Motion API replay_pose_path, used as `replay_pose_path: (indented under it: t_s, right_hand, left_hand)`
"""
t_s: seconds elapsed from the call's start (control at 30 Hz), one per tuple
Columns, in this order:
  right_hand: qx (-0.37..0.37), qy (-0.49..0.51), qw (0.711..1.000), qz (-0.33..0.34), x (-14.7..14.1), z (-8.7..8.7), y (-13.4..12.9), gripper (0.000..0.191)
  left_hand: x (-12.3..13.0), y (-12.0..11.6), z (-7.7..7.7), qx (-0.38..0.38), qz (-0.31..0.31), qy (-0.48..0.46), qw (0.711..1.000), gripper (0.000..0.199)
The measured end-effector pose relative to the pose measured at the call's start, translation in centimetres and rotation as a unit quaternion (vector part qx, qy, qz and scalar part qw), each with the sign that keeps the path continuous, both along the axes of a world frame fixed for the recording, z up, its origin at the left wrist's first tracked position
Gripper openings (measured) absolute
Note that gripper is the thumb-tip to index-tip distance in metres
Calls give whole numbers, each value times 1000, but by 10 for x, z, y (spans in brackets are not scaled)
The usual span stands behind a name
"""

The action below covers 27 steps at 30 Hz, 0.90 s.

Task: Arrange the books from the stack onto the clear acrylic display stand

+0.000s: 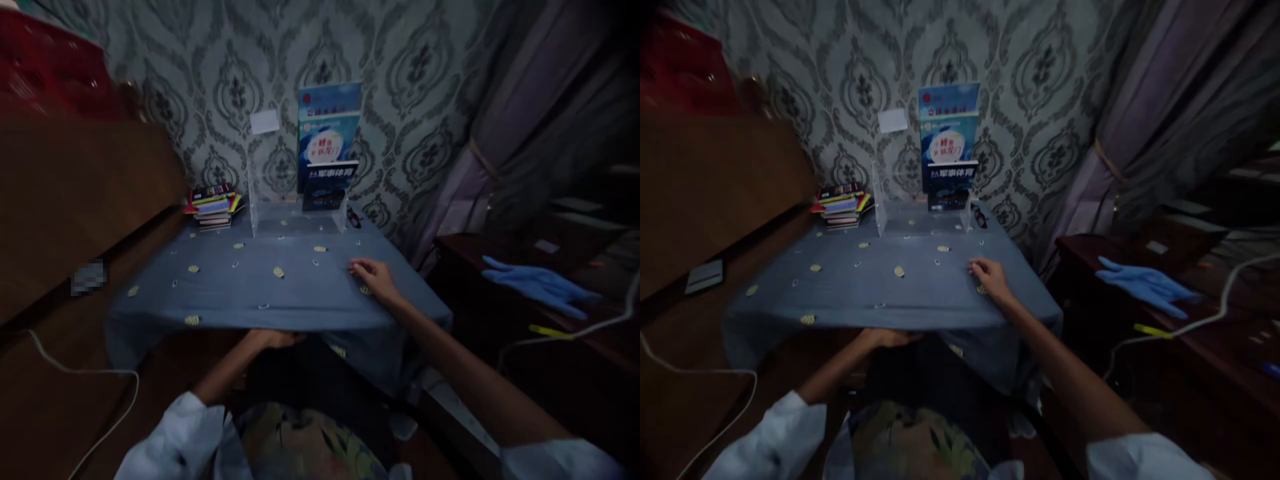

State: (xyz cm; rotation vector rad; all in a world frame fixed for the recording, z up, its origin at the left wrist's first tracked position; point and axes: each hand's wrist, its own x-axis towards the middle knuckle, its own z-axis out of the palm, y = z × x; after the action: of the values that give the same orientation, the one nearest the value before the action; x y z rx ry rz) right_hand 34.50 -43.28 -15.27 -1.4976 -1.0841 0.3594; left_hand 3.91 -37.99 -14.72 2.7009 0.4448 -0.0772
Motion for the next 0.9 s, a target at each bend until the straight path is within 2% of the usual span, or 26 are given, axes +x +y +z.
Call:
replay_pose_path:
  t_s: [0.03,0.1,0.17,0.23,0.3,0.33,0.37,0.43,0.5,0.53,0.63,0.73,0.9]
  right_hand:
    - [3,-4,1000,2,0,1,-1,31]
    - [4,-12,1000,11,1,1,-3,36]
    - [-14,-15,1000,20,3,1,-6,40]
    - [-34,-18,999,22,6,-1,-8,43]
    - [-46,-28,998,20,7,-1,-9,47]
    - [-51,-33,998,19,8,-1,-10,48]
    - [-56,-38,998,18,7,0,-11,49]
    - [-68,-44,997,17,6,4,-12,51]
    - [-77,-45,996,13,4,8,-13,53]
    - [-81,-46,996,11,3,10,-13,53]
    - [-96,-45,994,12,0,16,-16,54]
    - [-109,-40,993,16,-1,20,-18,54]
    - [-121,-41,992,-3,-1,23,-20,54]
  left_hand:
    - [-1,-2,0,-2,-9,15,1000,28]
    - [-3,-3,2,-100,-67,94,988,35]
    - [-5,1,8,-228,-117,127,958,43]
    - [-8,14,21,-355,-140,99,919,50]
    - [-10,38,38,-446,-118,29,887,60]
    - [-11,54,47,-467,-88,-11,880,64]
    - [-12,72,56,-460,-42,-55,885,67]
    - [-13,114,71,-389,66,-126,910,63]
    - [-13,159,85,-213,234,-165,934,52]
    - [-12,181,92,-165,275,-171,932,46]
    - [-11,242,113,-46,356,-184,915,36]
    - [-7,289,130,83,414,-177,889,34]
    - [10,345,138,230,447,-133,854,36]
